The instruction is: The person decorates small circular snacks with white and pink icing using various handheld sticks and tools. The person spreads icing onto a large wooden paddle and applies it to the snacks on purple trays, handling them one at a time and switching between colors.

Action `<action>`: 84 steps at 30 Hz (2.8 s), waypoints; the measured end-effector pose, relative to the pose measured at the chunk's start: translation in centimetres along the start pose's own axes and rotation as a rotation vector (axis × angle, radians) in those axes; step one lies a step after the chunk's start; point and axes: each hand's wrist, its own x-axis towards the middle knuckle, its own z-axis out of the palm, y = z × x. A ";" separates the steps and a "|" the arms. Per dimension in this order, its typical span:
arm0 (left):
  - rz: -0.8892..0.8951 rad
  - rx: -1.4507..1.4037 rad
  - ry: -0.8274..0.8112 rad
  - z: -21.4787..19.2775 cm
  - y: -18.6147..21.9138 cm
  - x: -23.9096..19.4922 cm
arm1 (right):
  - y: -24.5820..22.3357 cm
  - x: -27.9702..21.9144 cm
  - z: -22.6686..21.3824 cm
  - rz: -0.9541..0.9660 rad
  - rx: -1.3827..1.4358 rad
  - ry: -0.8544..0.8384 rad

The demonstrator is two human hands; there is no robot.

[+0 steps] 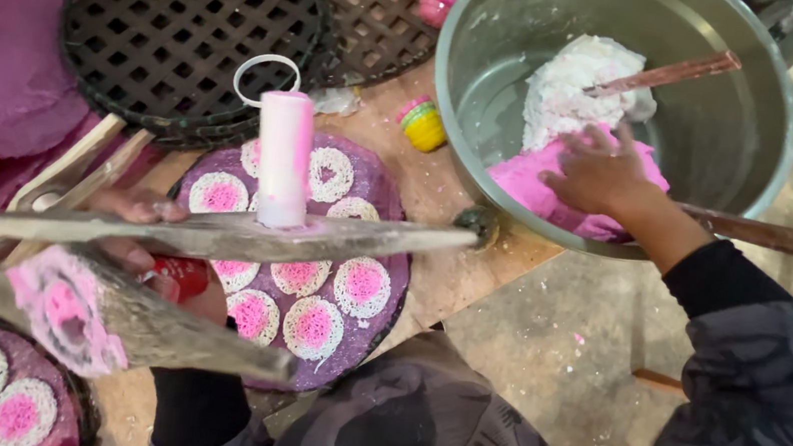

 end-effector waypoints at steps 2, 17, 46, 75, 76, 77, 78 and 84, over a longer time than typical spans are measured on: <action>0.055 -0.042 0.207 0.1 -0.5 -1.5 | -0.3 -0.3 0.1 -0.012 0.117 -0.008; 0.170 0.019 0.457 -0.2 -1.4 -2.4 | 1.6 -16.5 -10.2 0.299 -0.033 -0.045; 0.100 0.196 0.613 3.4 -10.7 -1.4 | -1.2 -9.7 -4.0 -0.003 0.409 -0.013; 0.194 2.161 0.132 9.9 -10.1 8.7 | -12.0 -16.8 -17.7 -0.156 -0.075 0.887; 0.115 2.051 0.269 9.2 -10.2 8.2 | -12.0 -17.3 -17.6 -0.150 -0.029 0.902; 0.044 1.912 0.396 8.5 -10.2 7.7 | -11.9 -18.0 -17.4 -0.131 0.044 0.902; -0.005 1.760 0.513 7.9 -10.3 7.5 | -11.3 -18.6 -17.2 -0.107 0.112 0.910; -0.224 0.378 0.664 8.5 -12.2 6.4 | -12.1 -15.2 -13.2 0.032 0.879 0.926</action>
